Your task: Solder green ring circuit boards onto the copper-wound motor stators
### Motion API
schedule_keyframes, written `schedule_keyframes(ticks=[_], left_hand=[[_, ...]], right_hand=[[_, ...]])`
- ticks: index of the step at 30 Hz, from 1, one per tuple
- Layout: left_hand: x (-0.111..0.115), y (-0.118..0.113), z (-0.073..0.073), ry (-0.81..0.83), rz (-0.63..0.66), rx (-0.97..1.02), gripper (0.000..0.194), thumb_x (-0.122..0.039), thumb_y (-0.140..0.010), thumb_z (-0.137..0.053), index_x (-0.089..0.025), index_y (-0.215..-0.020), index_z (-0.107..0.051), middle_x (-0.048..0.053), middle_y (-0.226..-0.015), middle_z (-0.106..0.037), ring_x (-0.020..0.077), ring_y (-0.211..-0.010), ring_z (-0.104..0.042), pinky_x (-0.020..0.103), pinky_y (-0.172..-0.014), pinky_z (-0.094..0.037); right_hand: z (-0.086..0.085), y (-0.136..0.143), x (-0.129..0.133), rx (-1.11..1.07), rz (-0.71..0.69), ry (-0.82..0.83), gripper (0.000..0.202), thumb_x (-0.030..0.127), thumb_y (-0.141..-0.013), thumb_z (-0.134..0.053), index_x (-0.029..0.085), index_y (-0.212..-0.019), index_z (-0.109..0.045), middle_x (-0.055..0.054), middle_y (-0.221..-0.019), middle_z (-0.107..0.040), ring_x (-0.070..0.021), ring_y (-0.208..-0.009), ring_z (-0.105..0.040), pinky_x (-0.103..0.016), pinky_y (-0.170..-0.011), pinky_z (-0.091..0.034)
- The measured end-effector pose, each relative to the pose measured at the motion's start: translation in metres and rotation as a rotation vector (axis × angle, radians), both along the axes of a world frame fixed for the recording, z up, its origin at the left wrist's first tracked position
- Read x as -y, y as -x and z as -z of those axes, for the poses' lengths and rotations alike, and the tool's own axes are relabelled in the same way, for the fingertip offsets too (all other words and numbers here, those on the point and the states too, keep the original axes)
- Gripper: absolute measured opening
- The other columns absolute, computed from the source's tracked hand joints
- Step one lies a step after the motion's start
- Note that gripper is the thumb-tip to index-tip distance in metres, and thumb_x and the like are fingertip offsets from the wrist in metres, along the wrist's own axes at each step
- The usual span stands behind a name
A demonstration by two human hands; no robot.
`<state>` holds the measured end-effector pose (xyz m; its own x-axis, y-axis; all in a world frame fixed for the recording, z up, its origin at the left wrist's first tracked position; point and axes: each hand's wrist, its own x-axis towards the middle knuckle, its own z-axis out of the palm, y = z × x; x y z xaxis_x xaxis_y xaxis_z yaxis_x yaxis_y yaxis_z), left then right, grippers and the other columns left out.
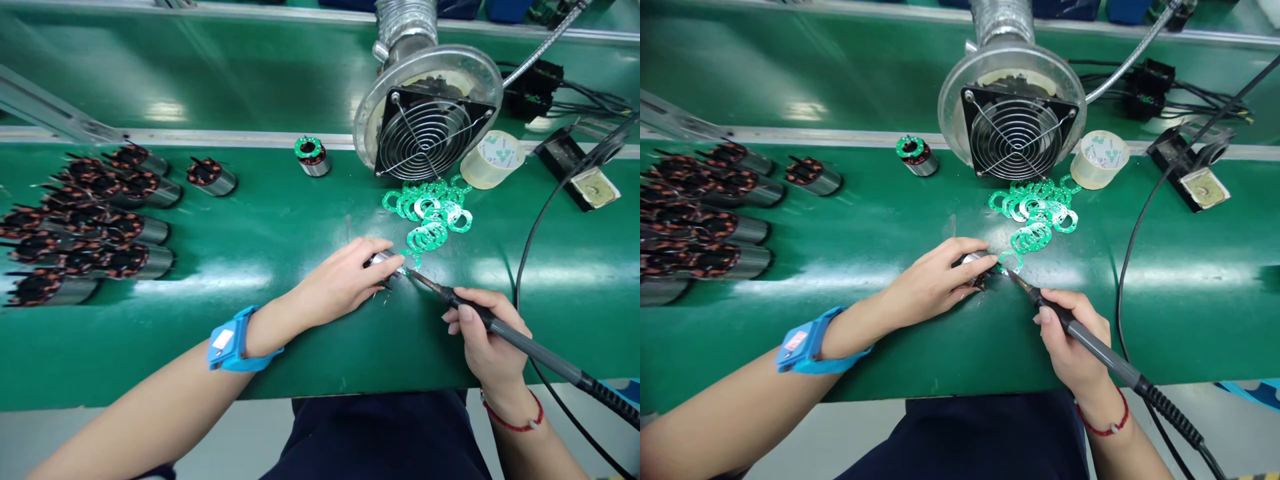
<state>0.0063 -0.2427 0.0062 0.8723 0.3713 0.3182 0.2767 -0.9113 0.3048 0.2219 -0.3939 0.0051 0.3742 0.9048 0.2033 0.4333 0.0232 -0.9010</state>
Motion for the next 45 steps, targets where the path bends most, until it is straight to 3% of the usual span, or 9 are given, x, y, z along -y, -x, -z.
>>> schedule_keyframes(ticks=[10, 17, 21, 26, 30, 34, 39, 42, 45], left_hand=[[0.001, -0.001, 0.000, -0.046, -0.017, 0.011, 0.037, -0.013, -0.093, -0.055, -0.015, -0.129, -0.048, 0.018, -0.124, -0.055, 0.0289, -0.113, -0.057, 0.042, -0.089, -0.057], [0.001, -0.002, -0.003, -0.064, 0.000, 0.010, 0.033, -0.014, -0.095, -0.051, -0.014, -0.128, -0.049, 0.019, -0.122, -0.056, 0.0291, -0.112, -0.057, 0.042, -0.088, -0.057], [0.001, -0.003, -0.005, -0.068, -0.006, 0.018, 0.032, -0.012, -0.095, -0.050, -0.015, -0.127, -0.050, 0.018, -0.122, -0.057, 0.0284, -0.111, -0.058, 0.041, -0.087, -0.057], [0.002, -0.004, -0.006, -0.062, -0.006, 0.019, 0.031, -0.012, -0.097, -0.047, -0.016, -0.128, -0.050, 0.017, -0.121, -0.058, 0.0264, -0.109, -0.058, 0.040, -0.086, -0.056], [0.003, -0.005, -0.004, -0.040, -0.008, 0.006, 0.033, -0.012, -0.095, -0.051, -0.016, -0.128, -0.049, 0.017, -0.121, -0.058, 0.0273, -0.109, -0.058, 0.041, -0.087, -0.055], [0.004, -0.004, -0.005, 0.157, -0.089, 0.028, 0.041, -0.023, -0.089, -0.066, -0.014, -0.125, -0.050, 0.015, -0.116, -0.060, 0.0267, -0.105, -0.059, 0.040, -0.087, -0.054], [0.009, -0.004, -0.019, 0.502, -0.171, 0.083, 0.045, -0.037, -0.081, -0.075, -0.015, -0.114, -0.052, 0.008, -0.104, -0.061, 0.0221, -0.090, -0.062, 0.036, -0.078, -0.054], [0.009, -0.003, -0.022, 0.672, -0.146, 0.105, 0.049, -0.036, -0.080, -0.075, -0.017, -0.118, -0.051, 0.008, -0.110, -0.062, 0.0219, -0.095, -0.063, 0.036, -0.080, -0.054], [0.006, -0.004, -0.017, 0.693, -0.063, 0.114, 0.045, -0.028, -0.084, -0.070, -0.017, -0.124, -0.051, 0.010, -0.119, -0.062, 0.0232, -0.108, -0.061, 0.038, -0.090, -0.052]], right_hand=[[-0.005, 0.001, -0.003, 0.145, -0.069, 0.021, 0.012, 0.025, -0.090, -0.065, 0.024, -0.102, -0.068, 0.004, -0.069, -0.071, -0.0084, -0.049, -0.064, -0.019, -0.048, -0.053], [-0.001, 0.002, 0.000, 0.166, -0.038, -0.051, 0.014, 0.025, -0.089, -0.066, 0.024, -0.103, -0.068, 0.000, -0.082, -0.074, -0.0117, -0.059, -0.069, -0.023, -0.053, -0.056], [-0.001, 0.002, 0.000, 0.182, -0.006, -0.068, 0.021, 0.023, -0.088, -0.067, 0.024, -0.110, -0.067, -0.001, -0.086, -0.074, -0.0135, -0.061, -0.069, -0.027, -0.057, -0.058], [-0.005, 0.004, -0.007, 0.288, -0.081, -0.127, 0.035, 0.017, -0.089, -0.065, 0.025, -0.122, -0.062, -0.004, -0.097, -0.076, -0.0167, -0.073, -0.072, -0.031, -0.066, -0.061], [-0.009, 0.004, -0.013, 0.310, -0.166, -0.014, 0.046, 0.018, -0.096, -0.055, 0.026, -0.140, -0.048, -0.006, -0.109, -0.076, -0.0166, -0.079, -0.075, -0.031, -0.074, -0.062], [-0.017, 0.004, -0.023, 0.357, -0.159, 0.138, 0.033, 0.024, -0.098, -0.048, 0.025, -0.131, -0.054, -0.002, -0.092, -0.077, -0.0176, -0.077, -0.075, -0.031, -0.073, -0.060], [-0.023, 0.018, -0.040, 0.261, -0.143, 0.255, 0.034, 0.028, -0.091, -0.058, 0.025, -0.125, -0.056, -0.001, -0.086, -0.073, -0.0181, -0.074, -0.073, -0.030, -0.070, -0.058], [-0.023, 0.030, -0.046, 0.077, -0.054, 0.145, 0.034, 0.029, -0.092, -0.059, 0.026, -0.125, -0.053, -0.002, -0.092, -0.073, -0.0177, -0.085, -0.074, -0.030, -0.075, -0.059], [-0.020, 0.037, -0.050, -0.110, -0.009, -0.019, 0.029, 0.026, -0.094, -0.057, 0.028, -0.123, -0.050, -0.001, -0.092, -0.073, -0.0162, -0.092, -0.074, -0.032, -0.084, -0.058]])
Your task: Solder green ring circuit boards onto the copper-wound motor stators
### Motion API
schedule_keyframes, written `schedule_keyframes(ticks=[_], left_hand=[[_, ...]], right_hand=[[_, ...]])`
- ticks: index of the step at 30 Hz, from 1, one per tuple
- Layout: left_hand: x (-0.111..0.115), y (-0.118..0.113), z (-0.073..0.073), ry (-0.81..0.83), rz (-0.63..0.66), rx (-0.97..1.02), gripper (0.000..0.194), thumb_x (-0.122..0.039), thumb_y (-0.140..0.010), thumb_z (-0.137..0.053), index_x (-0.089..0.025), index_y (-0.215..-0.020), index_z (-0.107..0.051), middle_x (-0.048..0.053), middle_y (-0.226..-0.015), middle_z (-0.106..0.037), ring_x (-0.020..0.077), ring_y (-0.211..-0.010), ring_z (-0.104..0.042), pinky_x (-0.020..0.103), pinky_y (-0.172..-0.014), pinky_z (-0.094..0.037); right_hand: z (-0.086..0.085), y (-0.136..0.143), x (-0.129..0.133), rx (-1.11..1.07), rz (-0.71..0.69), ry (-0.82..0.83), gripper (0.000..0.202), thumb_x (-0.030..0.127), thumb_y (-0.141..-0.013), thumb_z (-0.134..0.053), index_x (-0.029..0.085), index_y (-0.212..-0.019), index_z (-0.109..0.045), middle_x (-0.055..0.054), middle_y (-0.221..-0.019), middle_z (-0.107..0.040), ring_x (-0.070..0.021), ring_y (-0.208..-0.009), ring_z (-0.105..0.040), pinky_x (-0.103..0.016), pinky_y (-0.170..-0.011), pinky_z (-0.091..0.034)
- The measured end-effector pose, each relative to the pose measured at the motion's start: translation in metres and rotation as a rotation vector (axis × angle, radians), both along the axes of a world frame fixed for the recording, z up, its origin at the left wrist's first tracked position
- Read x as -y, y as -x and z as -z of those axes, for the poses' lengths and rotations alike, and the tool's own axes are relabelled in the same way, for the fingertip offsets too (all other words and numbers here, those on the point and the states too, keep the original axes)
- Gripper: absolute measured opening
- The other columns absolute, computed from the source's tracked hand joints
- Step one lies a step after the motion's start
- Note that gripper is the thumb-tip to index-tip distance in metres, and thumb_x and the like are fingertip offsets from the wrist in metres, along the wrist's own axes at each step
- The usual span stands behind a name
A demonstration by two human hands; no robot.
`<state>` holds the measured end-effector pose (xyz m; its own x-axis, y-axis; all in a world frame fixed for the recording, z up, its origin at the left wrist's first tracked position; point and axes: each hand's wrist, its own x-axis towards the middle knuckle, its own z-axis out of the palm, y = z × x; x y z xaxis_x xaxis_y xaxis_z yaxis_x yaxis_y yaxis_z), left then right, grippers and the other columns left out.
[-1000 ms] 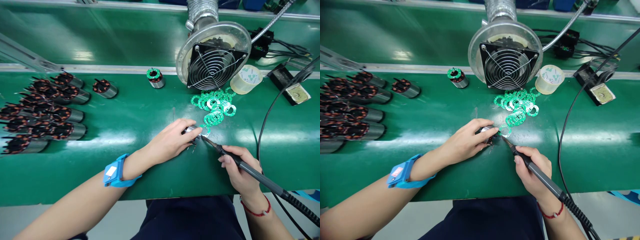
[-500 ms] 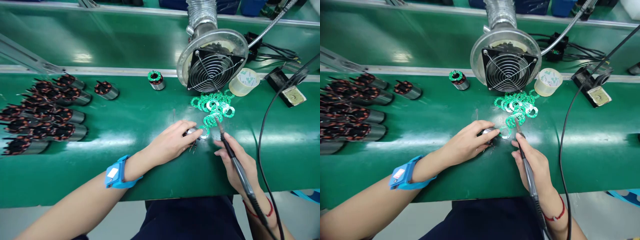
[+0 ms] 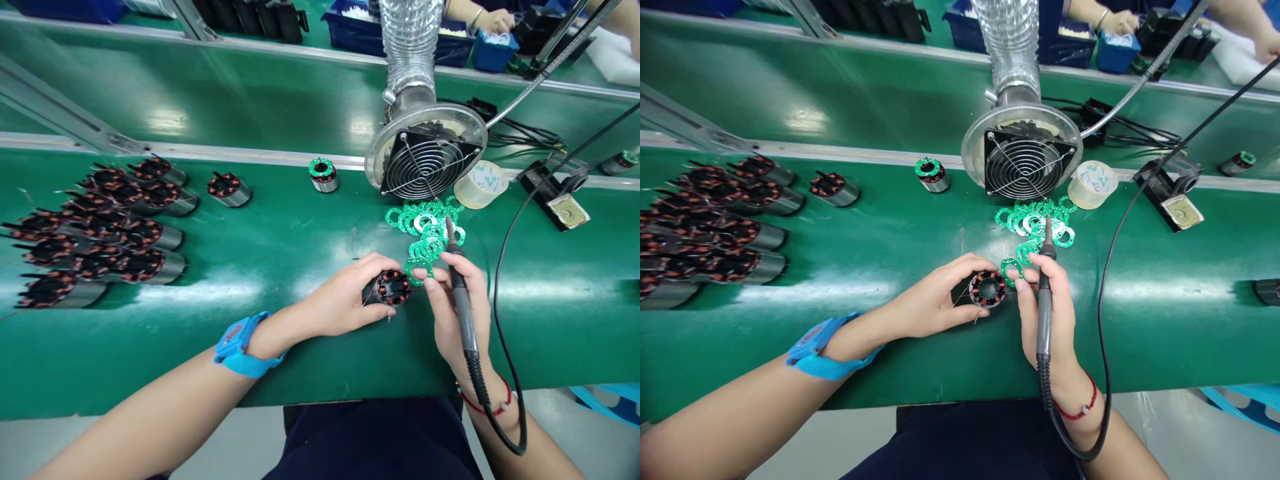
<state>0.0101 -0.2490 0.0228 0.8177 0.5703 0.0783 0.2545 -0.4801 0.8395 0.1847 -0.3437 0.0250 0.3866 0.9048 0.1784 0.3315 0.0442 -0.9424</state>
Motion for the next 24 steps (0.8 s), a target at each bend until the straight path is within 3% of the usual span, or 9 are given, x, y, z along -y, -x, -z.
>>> schedule_keyframes(ticks=[3, 6, 8, 11, 13, 15, 20, 24], left_hand=[[-0.003, -0.003, 0.009, -0.101, 0.068, -0.022, 0.040, -0.026, -0.087, -0.068, -0.015, -0.122, -0.054, 0.011, -0.118, -0.065, 0.0252, -0.111, -0.059, 0.042, -0.095, -0.048], [-0.006, -0.004, 0.011, -0.183, 0.093, -0.065, 0.040, -0.029, -0.087, -0.069, -0.016, -0.122, -0.056, 0.011, -0.118, -0.066, 0.0268, -0.111, -0.059, 0.045, -0.096, -0.045], [-0.009, -0.001, 0.007, -0.194, 0.111, -0.084, 0.041, -0.030, -0.087, -0.068, -0.017, -0.124, -0.057, 0.011, -0.119, -0.066, 0.0267, -0.110, -0.059, 0.045, -0.097, -0.045], [-0.016, 0.008, 0.000, -0.162, 0.184, -0.075, 0.040, -0.026, -0.089, -0.064, -0.018, -0.128, -0.056, 0.010, -0.123, -0.066, 0.0243, -0.112, -0.059, 0.041, -0.098, -0.045], [-0.020, 0.013, -0.002, -0.165, 0.200, -0.082, 0.036, -0.022, -0.093, -0.058, -0.019, -0.129, -0.057, 0.009, -0.121, -0.067, 0.0224, -0.111, -0.060, 0.038, -0.097, -0.047], [-0.021, 0.015, -0.003, -0.198, 0.168, -0.119, 0.032, -0.018, -0.095, -0.052, -0.018, -0.126, -0.059, 0.008, -0.114, -0.070, 0.0214, -0.105, -0.062, 0.036, -0.092, -0.049], [-0.020, 0.015, -0.006, -0.255, 0.092, -0.168, 0.025, -0.011, -0.094, -0.044, -0.016, -0.098, -0.068, 0.005, -0.091, -0.072, 0.0186, -0.085, -0.065, 0.030, -0.077, -0.049], [-0.020, 0.014, -0.014, -0.095, 0.189, -0.089, 0.020, -0.016, -0.095, -0.048, -0.017, -0.090, -0.068, 0.003, -0.087, -0.071, 0.0158, -0.082, -0.065, 0.026, -0.076, -0.049]], right_hand=[[0.004, 0.000, -0.005, -0.116, -0.100, -0.024, 0.029, 0.030, -0.096, -0.055, 0.027, -0.124, -0.047, 0.001, -0.085, -0.070, -0.0144, -0.077, -0.072, -0.029, -0.068, -0.058], [0.008, 0.000, -0.006, -0.067, -0.221, -0.006, 0.036, 0.034, -0.097, -0.054, 0.026, -0.130, -0.042, 0.002, -0.081, -0.066, -0.0129, -0.067, -0.065, -0.026, -0.058, -0.054], [0.008, 0.001, -0.003, 0.059, -0.242, -0.019, 0.041, 0.031, -0.095, -0.057, 0.028, -0.133, -0.040, 0.001, -0.089, -0.066, -0.0137, -0.075, -0.065, -0.030, -0.068, -0.056], [0.007, 0.009, 0.005, 0.263, -0.201, 0.005, 0.053, 0.025, -0.091, -0.060, 0.028, -0.138, -0.036, -0.007, -0.114, -0.063, -0.0198, -0.104, -0.064, -0.042, -0.093, -0.054], [0.005, 0.014, 0.010, 0.349, -0.171, 0.059, 0.059, 0.023, -0.088, -0.060, 0.025, -0.141, -0.033, -0.013, -0.127, -0.057, -0.0249, -0.118, -0.059, -0.048, -0.100, -0.051], [0.003, 0.019, 0.012, 0.427, -0.166, 0.119, 0.059, 0.022, -0.087, -0.058, 0.022, -0.141, -0.034, -0.016, -0.130, -0.056, -0.0283, -0.119, -0.059, -0.050, -0.097, -0.053], [-0.005, 0.007, 0.014, 0.615, -0.244, 0.299, 0.050, 0.020, -0.086, -0.053, 0.021, -0.135, -0.046, -0.015, -0.115, -0.066, -0.0305, -0.098, -0.069, -0.049, -0.080, -0.059], [-0.012, -0.016, 0.016, 0.520, -0.249, 0.342, 0.056, 0.025, -0.087, -0.057, 0.026, -0.140, -0.040, -0.012, -0.118, -0.066, -0.0254, -0.094, -0.071, -0.043, -0.080, -0.060]])
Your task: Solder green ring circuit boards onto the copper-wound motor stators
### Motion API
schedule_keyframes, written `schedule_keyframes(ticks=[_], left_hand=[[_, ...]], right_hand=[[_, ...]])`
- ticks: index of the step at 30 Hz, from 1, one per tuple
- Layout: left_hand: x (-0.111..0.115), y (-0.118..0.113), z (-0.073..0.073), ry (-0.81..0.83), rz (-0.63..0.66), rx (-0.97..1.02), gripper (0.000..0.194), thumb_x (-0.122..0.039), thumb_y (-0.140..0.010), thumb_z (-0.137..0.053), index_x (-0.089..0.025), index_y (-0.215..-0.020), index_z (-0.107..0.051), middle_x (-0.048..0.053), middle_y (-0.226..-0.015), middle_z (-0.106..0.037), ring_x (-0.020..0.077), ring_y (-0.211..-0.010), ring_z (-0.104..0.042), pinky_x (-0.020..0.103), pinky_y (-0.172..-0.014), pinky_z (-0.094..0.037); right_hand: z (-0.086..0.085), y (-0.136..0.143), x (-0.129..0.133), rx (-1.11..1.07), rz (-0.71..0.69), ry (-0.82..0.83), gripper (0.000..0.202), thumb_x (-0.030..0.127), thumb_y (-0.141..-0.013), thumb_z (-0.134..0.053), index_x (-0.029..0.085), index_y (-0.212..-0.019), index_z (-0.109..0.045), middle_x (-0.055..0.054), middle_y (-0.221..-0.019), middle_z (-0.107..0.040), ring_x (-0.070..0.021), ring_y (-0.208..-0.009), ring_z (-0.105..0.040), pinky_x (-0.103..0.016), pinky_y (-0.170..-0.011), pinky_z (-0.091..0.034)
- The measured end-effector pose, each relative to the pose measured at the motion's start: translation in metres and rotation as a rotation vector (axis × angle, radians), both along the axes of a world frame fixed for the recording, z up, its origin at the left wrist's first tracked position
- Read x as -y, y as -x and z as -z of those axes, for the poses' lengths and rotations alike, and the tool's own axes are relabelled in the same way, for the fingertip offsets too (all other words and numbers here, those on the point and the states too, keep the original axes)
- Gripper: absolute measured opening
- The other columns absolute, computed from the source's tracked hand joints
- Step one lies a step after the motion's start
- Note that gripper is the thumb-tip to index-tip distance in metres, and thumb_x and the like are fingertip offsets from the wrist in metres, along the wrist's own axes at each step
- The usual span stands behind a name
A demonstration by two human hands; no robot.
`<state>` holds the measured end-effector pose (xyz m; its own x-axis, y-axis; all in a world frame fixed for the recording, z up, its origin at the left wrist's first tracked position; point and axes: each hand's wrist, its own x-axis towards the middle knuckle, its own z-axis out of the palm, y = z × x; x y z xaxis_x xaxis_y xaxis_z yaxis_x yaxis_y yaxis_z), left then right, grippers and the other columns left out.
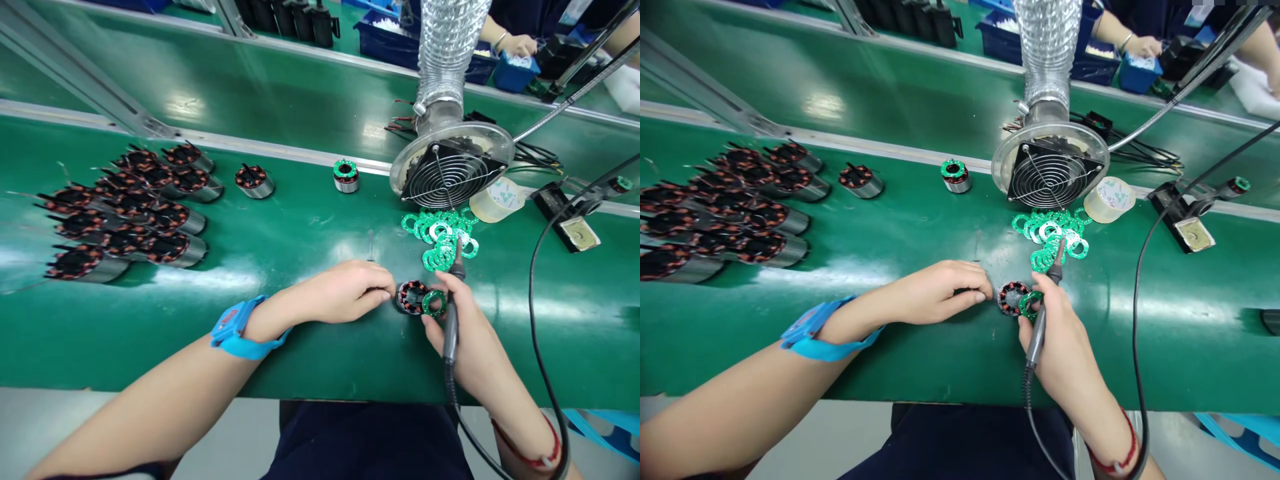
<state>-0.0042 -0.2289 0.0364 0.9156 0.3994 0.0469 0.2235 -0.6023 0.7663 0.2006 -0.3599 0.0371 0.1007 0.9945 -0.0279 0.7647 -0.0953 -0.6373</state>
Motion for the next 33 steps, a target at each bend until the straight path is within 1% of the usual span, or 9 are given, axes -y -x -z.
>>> schedule_keyframes(ticks=[3, 7, 12, 15, 19, 22, 25, 29, 33], left_hand=[[0.002, -0.005, 0.003, 0.140, -0.050, 0.073, 0.023, -0.024, -0.099, -0.045, -0.016, -0.101, -0.066, 0.006, -0.100, -0.071, 0.0160, -0.091, -0.066, 0.028, -0.083, -0.052], [0.010, -0.018, 0.022, 0.001, -0.181, 0.096, 0.041, -0.016, -0.095, -0.049, -0.016, -0.135, -0.050, 0.013, -0.134, -0.060, 0.0234, -0.125, -0.054, 0.043, -0.106, -0.045], [0.016, -0.025, 0.035, -0.096, -0.217, 0.061, 0.036, -0.022, -0.093, -0.060, -0.015, -0.128, -0.053, 0.013, -0.121, -0.066, 0.0260, -0.112, -0.059, 0.046, -0.097, -0.048], [0.016, -0.022, 0.031, -0.097, -0.227, 0.052, 0.035, -0.024, -0.092, -0.061, -0.014, -0.125, -0.054, 0.013, -0.117, -0.066, 0.0266, -0.107, -0.060, 0.047, -0.093, -0.049], [0.019, -0.020, 0.021, 0.014, -0.241, 0.129, 0.033, -0.014, -0.092, -0.052, -0.016, -0.125, -0.052, 0.012, -0.123, -0.063, 0.0238, -0.114, -0.058, 0.045, -0.098, -0.048], [0.025, -0.025, 0.017, 0.058, -0.259, 0.189, 0.032, -0.017, -0.092, -0.054, -0.017, -0.124, -0.052, 0.011, -0.122, -0.062, 0.0229, -0.114, -0.058, 0.043, -0.098, -0.050], [0.033, -0.034, 0.016, -0.041, -0.276, 0.147, 0.037, -0.028, -0.089, -0.065, -0.016, -0.121, -0.053, 0.012, -0.119, -0.062, 0.0261, -0.112, -0.056, 0.046, -0.095, -0.051], [0.038, -0.041, 0.015, -0.135, -0.314, 0.083, 0.025, -0.023, -0.091, -0.060, -0.013, -0.114, -0.058, 0.011, -0.109, -0.063, 0.0259, -0.100, -0.056, 0.045, -0.087, -0.051], [0.035, -0.037, 0.008, -0.068, -0.286, 0.081, 0.029, -0.016, -0.090, -0.055, -0.013, -0.119, -0.058, 0.010, -0.108, -0.062, 0.0240, -0.099, -0.056, 0.043, -0.087, -0.052]], right_hand=[[-0.003, -0.007, -0.005, -0.035, 0.006, -0.043, 0.058, 0.027, -0.088, -0.058, 0.026, -0.142, -0.036, -0.011, -0.118, -0.067, -0.0250, -0.099, -0.070, -0.044, -0.085, -0.058], [-0.005, 0.001, -0.019, 0.118, -0.038, -0.177, 0.053, 0.022, -0.088, -0.055, 0.022, -0.140, -0.042, -0.015, -0.116, -0.067, -0.0300, -0.101, -0.067, -0.049, -0.083, -0.056], [-0.006, 0.011, -0.033, 0.208, -0.135, -0.210, 0.046, 0.018, -0.088, -0.054, 0.020, -0.134, -0.050, -0.012, -0.105, -0.069, -0.0289, -0.090, -0.064, -0.047, -0.078, -0.055], [0.000, 0.011, -0.030, 0.093, -0.098, -0.274, 0.045, 0.022, -0.088, -0.059, 0.023, -0.133, -0.049, -0.010, -0.111, -0.069, -0.0282, -0.095, -0.065, -0.046, -0.082, -0.055], [0.013, 0.014, -0.019, 0.061, 0.009, -0.276, 0.048, 0.031, -0.089, -0.063, 0.025, -0.134, -0.048, -0.012, -0.121, -0.067, -0.0306, -0.109, -0.062, -0.053, -0.094, -0.051], [0.019, 0.016, -0.011, 0.045, -0.016, -0.298, 0.052, 0.026, -0.091, -0.057, 0.025, -0.141, -0.042, -0.013, -0.131, -0.063, -0.0302, -0.117, -0.061, -0.054, -0.097, -0.051], [0.025, 0.017, -0.006, 0.006, -0.078, -0.333, 0.057, 0.016, -0.091, -0.048, 0.027, -0.146, -0.036, -0.012, -0.138, -0.059, -0.0283, -0.123, -0.060, -0.053, -0.099, -0.051], [0.035, 0.016, -0.004, -0.084, -0.002, -0.327, 0.054, 0.015, -0.093, -0.046, 0.030, -0.144, -0.038, -0.009, -0.132, -0.063, -0.0246, -0.119, -0.063, -0.048, -0.098, -0.054], [0.039, 0.020, -0.003, -0.116, 0.115, -0.393, 0.052, 0.016, -0.091, -0.053, 0.027, -0.140, -0.040, -0.010, -0.120, -0.064, -0.0236, -0.111, -0.064, -0.046, -0.094, -0.056]])
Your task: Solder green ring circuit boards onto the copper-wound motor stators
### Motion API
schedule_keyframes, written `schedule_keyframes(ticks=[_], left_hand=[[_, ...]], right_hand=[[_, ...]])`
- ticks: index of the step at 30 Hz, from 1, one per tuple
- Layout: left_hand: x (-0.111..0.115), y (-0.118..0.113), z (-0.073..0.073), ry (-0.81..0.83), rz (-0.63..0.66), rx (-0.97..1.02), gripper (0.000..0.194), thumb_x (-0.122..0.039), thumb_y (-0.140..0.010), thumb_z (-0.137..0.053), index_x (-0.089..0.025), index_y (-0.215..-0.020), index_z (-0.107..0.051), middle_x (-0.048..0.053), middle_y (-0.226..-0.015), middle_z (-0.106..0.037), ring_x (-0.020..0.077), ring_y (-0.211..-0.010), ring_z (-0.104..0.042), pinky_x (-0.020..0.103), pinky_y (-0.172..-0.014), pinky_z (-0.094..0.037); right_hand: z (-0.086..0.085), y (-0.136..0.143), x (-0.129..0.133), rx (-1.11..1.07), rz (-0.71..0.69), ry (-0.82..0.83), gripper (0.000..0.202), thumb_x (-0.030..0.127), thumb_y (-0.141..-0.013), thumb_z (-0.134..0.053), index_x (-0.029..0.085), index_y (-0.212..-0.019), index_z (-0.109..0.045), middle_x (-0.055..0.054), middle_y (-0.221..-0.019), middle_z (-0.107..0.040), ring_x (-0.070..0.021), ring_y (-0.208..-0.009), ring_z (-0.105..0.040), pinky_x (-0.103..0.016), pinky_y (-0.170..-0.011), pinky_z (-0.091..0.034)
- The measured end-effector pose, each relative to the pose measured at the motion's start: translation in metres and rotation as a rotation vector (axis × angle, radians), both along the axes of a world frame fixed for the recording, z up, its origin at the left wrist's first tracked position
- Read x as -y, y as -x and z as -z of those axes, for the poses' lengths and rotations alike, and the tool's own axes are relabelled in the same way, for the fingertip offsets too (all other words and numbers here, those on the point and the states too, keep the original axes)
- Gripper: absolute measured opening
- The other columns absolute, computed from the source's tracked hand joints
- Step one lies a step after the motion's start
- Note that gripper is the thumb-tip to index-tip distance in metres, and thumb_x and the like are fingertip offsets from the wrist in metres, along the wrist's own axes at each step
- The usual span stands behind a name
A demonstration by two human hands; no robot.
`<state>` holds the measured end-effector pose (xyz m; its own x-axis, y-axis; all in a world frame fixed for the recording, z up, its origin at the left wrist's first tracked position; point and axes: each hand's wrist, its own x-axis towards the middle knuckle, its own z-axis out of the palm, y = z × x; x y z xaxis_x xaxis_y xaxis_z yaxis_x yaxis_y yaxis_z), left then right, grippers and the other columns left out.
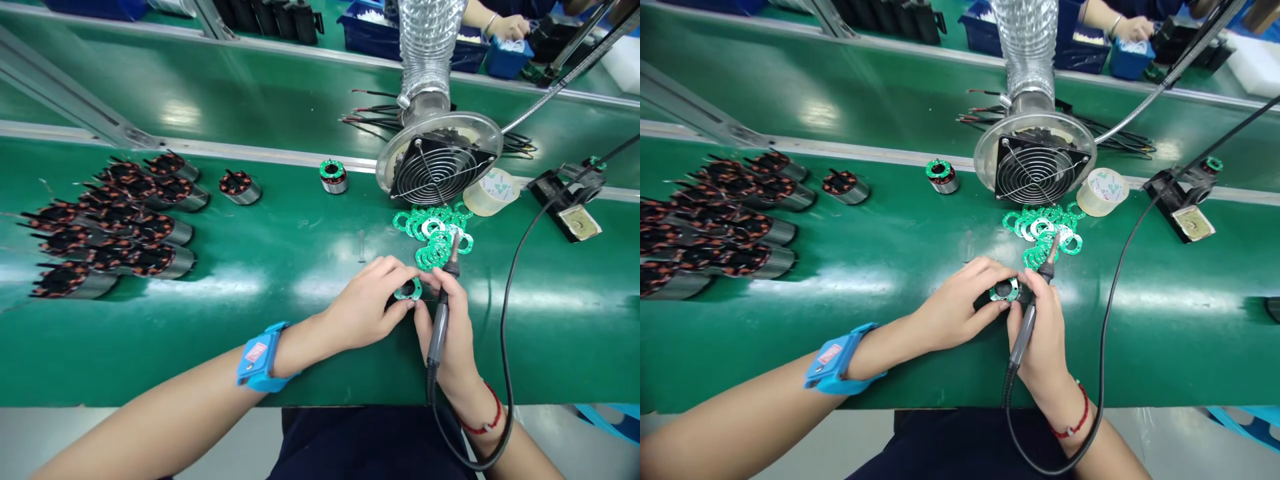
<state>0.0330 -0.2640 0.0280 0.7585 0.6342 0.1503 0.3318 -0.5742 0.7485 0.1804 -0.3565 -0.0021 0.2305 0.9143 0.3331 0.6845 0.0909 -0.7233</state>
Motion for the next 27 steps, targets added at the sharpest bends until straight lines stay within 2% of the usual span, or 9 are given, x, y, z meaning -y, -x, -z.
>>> schedule_keyframes(ticks=[4, 6, 10, 15, 18, 21, 23, 26, 27], left_hand=[[-0.008, 0.010, -0.007, 0.068, 0.114, -0.028, 0.034, -0.013, -0.090, -0.055, -0.017, -0.124, -0.059, 0.010, -0.118, -0.059, 0.0224, -0.109, -0.056, 0.042, -0.095, -0.052], [-0.010, 0.013, -0.007, 0.106, 0.150, -0.026, 0.034, -0.012, -0.091, -0.055, -0.019, -0.124, -0.060, 0.010, -0.124, -0.058, 0.0211, -0.114, -0.057, 0.039, -0.097, -0.052], [-0.006, 0.010, 0.000, 0.074, 0.097, 0.009, 0.033, -0.015, -0.093, -0.053, -0.017, -0.126, -0.058, 0.012, -0.131, -0.057, 0.0229, -0.121, -0.056, 0.040, -0.100, -0.052], [0.002, 0.001, 0.010, -0.026, 0.009, 0.037, 0.029, -0.017, -0.095, -0.052, -0.015, -0.124, -0.054, 0.012, -0.120, -0.063, 0.0236, -0.113, -0.059, 0.040, -0.098, -0.052], [0.000, 0.004, 0.011, 0.001, 0.002, -0.020, 0.047, -0.021, -0.092, -0.059, -0.015, -0.135, -0.042, 0.015, -0.128, -0.058, 0.0259, -0.119, -0.056, 0.042, -0.099, -0.051], [-0.007, 0.013, 0.005, 0.017, 0.009, -0.153, 0.069, -0.024, -0.082, -0.073, -0.012, -0.139, -0.036, 0.019, -0.134, -0.053, 0.0311, -0.125, -0.052, 0.046, -0.102, -0.047], [-0.013, 0.021, -0.001, 0.017, 0.026, -0.273, 0.053, -0.022, -0.081, -0.073, -0.011, -0.127, -0.048, 0.017, -0.124, -0.059, 0.0316, -0.117, -0.055, 0.046, -0.098, -0.048], [-0.024, 0.032, -0.013, 0.054, 0.123, -0.369, 0.004, -0.015, -0.090, -0.058, -0.015, -0.094, -0.060, 0.007, -0.094, -0.065, 0.0237, -0.092, -0.061, 0.038, -0.083, -0.048], [-0.027, 0.034, -0.016, 0.072, 0.141, -0.356, 0.009, -0.012, -0.091, -0.053, -0.015, -0.086, -0.059, 0.005, -0.087, -0.064, 0.0210, -0.085, -0.060, 0.035, -0.078, -0.047]], right_hand=[[-0.002, 0.005, -0.002, 0.018, 0.054, -0.017, 0.051, 0.016, -0.089, -0.056, 0.026, -0.136, -0.041, -0.004, -0.096, -0.062, -0.0198, -0.089, -0.065, -0.042, -0.083, -0.059], [-0.004, 0.006, -0.002, 0.013, 0.050, -0.018, 0.049, 0.014, -0.089, -0.055, 0.026, -0.135, -0.041, -0.002, -0.092, -0.061, -0.0184, -0.085, -0.065, -0.039, -0.081, -0.059], [-0.006, 0.004, -0.001, 0.016, 0.030, -0.027, 0.046, 0.013, -0.091, -0.055, 0.026, -0.133, -0.044, -0.001, -0.091, -0.063, -0.0171, -0.085, -0.066, -0.036, -0.081, -0.059], [-0.004, 0.001, 0.003, -0.017, 0.025, -0.016, 0.043, 0.015, -0.091, -0.057, 0.026, -0.132, -0.046, -0.001, -0.091, -0.066, -0.0169, -0.081, -0.069, -0.034, -0.077, -0.059], [-0.005, -0.003, 0.002, 0.012, -0.007, -0.001, 0.047, 0.016, -0.091, -0.058, 0.026, -0.135, -0.043, -0.002, -0.092, -0.066, -0.0185, -0.083, -0.069, -0.037, -0.078, -0.059], [-0.013, -0.009, -0.004, 0.107, -0.063, 0.007, 0.058, 0.018, -0.089, -0.060, 0.025, -0.141, -0.037, -0.010, -0.115, -0.065, -0.0252, -0.104, -0.066, -0.046, -0.088, -0.057], [-0.020, -0.012, -0.010, 0.167, -0.179, 0.039, 0.061, 0.015, -0.088, -0.056, 0.024, -0.144, -0.034, -0.014, -0.130, -0.059, -0.0282, -0.117, -0.060, -0.049, -0.094, -0.055], [-0.028, -0.013, -0.020, 0.220, -0.344, 0.116, 0.056, 0.008, -0.088, -0.048, 0.023, -0.142, -0.038, -0.011, -0.121, -0.064, -0.0258, -0.108, -0.062, -0.046, -0.089, -0.056], [-0.029, -0.011, -0.022, 0.237, -0.342, 0.120, 0.054, 0.009, -0.089, -0.048, 0.022, -0.140, -0.040, -0.011, -0.117, -0.065, -0.0258, -0.103, -0.063, -0.045, -0.086, -0.057]])
